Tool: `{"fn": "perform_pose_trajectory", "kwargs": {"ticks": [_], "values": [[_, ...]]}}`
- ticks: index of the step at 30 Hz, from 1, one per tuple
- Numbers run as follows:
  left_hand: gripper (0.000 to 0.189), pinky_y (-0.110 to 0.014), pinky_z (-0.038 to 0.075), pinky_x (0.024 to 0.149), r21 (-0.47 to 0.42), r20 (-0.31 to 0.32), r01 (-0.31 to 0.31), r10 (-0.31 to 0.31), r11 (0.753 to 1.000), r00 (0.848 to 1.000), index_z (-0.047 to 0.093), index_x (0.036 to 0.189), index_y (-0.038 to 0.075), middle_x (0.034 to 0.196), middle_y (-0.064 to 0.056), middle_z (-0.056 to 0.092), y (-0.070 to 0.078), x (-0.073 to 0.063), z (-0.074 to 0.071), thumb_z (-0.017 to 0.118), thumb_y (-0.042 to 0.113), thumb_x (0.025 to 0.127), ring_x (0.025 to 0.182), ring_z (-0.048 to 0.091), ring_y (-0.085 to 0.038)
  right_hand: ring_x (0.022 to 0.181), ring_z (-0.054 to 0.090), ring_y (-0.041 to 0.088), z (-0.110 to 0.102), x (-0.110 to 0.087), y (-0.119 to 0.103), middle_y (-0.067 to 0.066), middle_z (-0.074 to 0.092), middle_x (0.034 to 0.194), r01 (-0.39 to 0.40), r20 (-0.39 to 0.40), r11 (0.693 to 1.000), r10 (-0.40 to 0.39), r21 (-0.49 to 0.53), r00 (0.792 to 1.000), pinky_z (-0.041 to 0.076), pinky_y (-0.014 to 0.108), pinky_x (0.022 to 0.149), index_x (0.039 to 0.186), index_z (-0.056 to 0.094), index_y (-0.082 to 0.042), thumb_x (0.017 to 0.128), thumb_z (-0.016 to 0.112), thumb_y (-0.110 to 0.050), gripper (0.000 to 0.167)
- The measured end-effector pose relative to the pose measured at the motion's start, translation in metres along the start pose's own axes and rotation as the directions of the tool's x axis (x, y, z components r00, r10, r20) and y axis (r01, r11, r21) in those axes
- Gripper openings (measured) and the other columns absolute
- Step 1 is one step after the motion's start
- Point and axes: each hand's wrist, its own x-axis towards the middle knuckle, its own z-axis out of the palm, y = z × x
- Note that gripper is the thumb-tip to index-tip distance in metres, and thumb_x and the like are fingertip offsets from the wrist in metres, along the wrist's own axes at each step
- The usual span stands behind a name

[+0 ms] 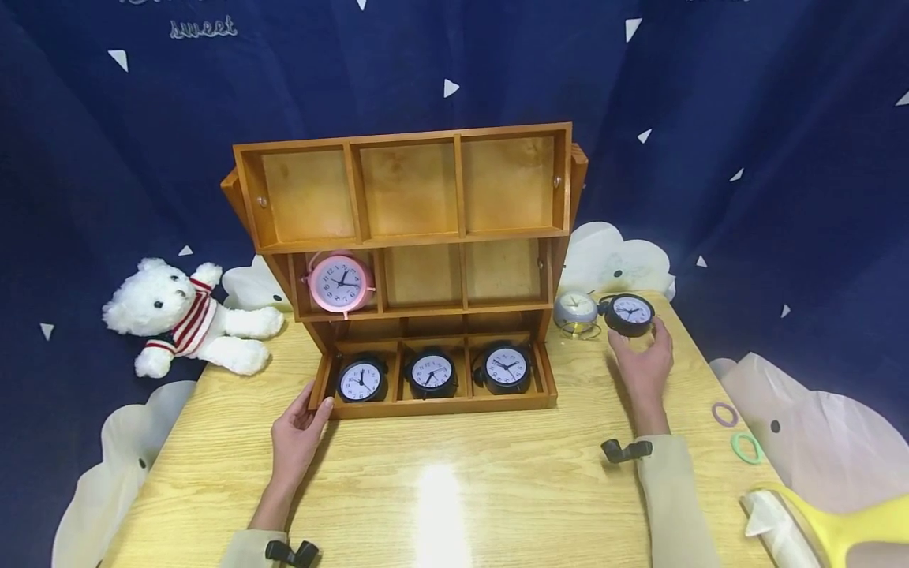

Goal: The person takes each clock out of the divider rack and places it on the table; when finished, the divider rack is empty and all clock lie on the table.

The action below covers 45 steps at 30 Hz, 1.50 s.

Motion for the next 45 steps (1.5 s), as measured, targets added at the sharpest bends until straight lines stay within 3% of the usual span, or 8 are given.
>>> {"fn": "perform_pose_trajectory", "kwargs": {"ticks": [4, 10, 21, 27, 32, 36, 41, 45], "values": [[0.053, -0.016, 0.049, 0.103, 0.002, -0.005, -0.003, 0.003, 1.000, 1.000, 0.056, 0.145, -0.007, 0.143, -0.027, 0.058, 0.000, -0.001, 0.001, 0.075, 0.004, 0.096, 0.133, 0.056, -0.037, 0.146, 0.043, 0.036, 0.000, -0.028, -0.012, 0.023, 0.049, 0.154, 0.058, 0.050, 0.998, -0.059, 0.010, 0.997, 0.038, 0.051, 0.123, 0.154, 0.046, 0.000, 0.089, 0.082, -0.020, 0.077], [0.055, -0.015, 0.049, 0.102, 0.005, -0.002, -0.002, 0.002, 1.000, 1.000, 0.055, 0.146, -0.007, 0.144, -0.028, 0.056, 0.001, 0.000, 0.000, 0.075, 0.004, 0.096, 0.133, 0.055, -0.038, 0.145, 0.043, 0.037, 0.000, -0.061, -0.030, 0.019, 0.049, 0.156, 0.070, 0.184, 0.997, -0.076, 0.043, 0.980, 0.036, 0.048, 0.124, 0.156, 0.043, -0.003, 0.088, 0.085, -0.019, 0.082], [0.055, -0.014, 0.050, 0.101, 0.012, -0.013, -0.012, 0.012, 1.000, 1.000, 0.056, 0.145, -0.006, 0.143, -0.028, 0.058, 0.000, 0.000, 0.000, 0.076, 0.004, 0.095, 0.132, 0.056, -0.039, 0.143, 0.042, 0.044, 0.001, -0.086, -0.049, 0.020, 0.048, 0.157, 0.121, 0.347, 0.992, -0.126, 0.037, 0.929, 0.034, 0.058, 0.123, 0.160, 0.038, -0.004, 0.086, 0.087, -0.018, 0.089], [0.055, -0.014, 0.050, 0.102, 0.008, -0.011, -0.009, 0.010, 1.000, 1.000, 0.056, 0.146, -0.006, 0.143, -0.028, 0.058, 0.001, 0.000, 0.000, 0.076, 0.004, 0.096, 0.132, 0.056, -0.038, 0.145, 0.040, 0.047, 0.007, -0.094, -0.058, 0.022, 0.046, 0.158, 0.157, 0.452, 0.988, -0.136, -0.010, 0.882, 0.035, 0.063, 0.121, 0.159, 0.039, -0.004, 0.086, 0.088, -0.025, 0.090], [0.055, -0.015, 0.049, 0.103, 0.005, -0.005, 0.002, -0.002, 1.000, 1.000, 0.055, 0.146, -0.006, 0.144, -0.027, 0.058, 0.000, 0.000, 0.000, 0.076, 0.005, 0.096, 0.133, 0.056, -0.037, 0.144, 0.040, 0.051, 0.017, -0.103, -0.066, 0.024, 0.044, 0.159, 0.229, 0.552, 0.973, -0.173, -0.034, 0.816, 0.037, 0.067, 0.118, 0.157, 0.041, -0.002, 0.086, 0.088, -0.029, 0.090], [0.056, -0.015, 0.049, 0.103, -0.003, 0.003, 0.009, -0.009, 1.000, 1.000, 0.054, 0.147, -0.005, 0.145, -0.026, 0.057, 0.000, 0.001, -0.001, 0.076, 0.007, 0.096, 0.134, 0.055, -0.036, 0.139, 0.047, 0.050, 0.028, -0.106, -0.071, 0.027, 0.046, 0.156, 0.311, 0.602, 0.950, -0.235, -0.023, 0.763, 0.042, 0.062, 0.116, 0.153, 0.046, 0.002, 0.084, 0.090, -0.027, 0.087], [0.056, -0.014, 0.050, 0.102, -0.006, 0.001, 0.004, -0.004, 1.000, 1.000, 0.055, 0.147, -0.005, 0.144, -0.026, 0.057, 0.000, 0.001, -0.001, 0.077, 0.007, 0.096, 0.133, 0.056, -0.036, 0.129, 0.058, 0.049, 0.042, -0.108, -0.078, 0.031, 0.054, 0.146, 0.385, 0.627, 0.923, -0.293, -0.013, 0.722, 0.051, 0.059, 0.109, 0.148, 0.049, 0.007, 0.080, 0.093, -0.025, 0.087], [0.056, -0.017, 0.050, 0.102, 0.001, 0.002, 0.010, -0.010, 1.000, 1.000, 0.054, 0.146, -0.006, 0.144, -0.027, 0.057, 0.002, 0.000, -0.001, 0.076, 0.004, 0.096, 0.132, 0.057, -0.037, 0.130, 0.055, 0.051, 0.051, -0.107, -0.081, 0.033, 0.056, 0.143, 0.442, 0.648, 0.893, -0.291, -0.079, 0.704, 0.048, 0.063, 0.111, 0.146, 0.050, 0.010, 0.077, 0.093, -0.029, 0.090]]}}
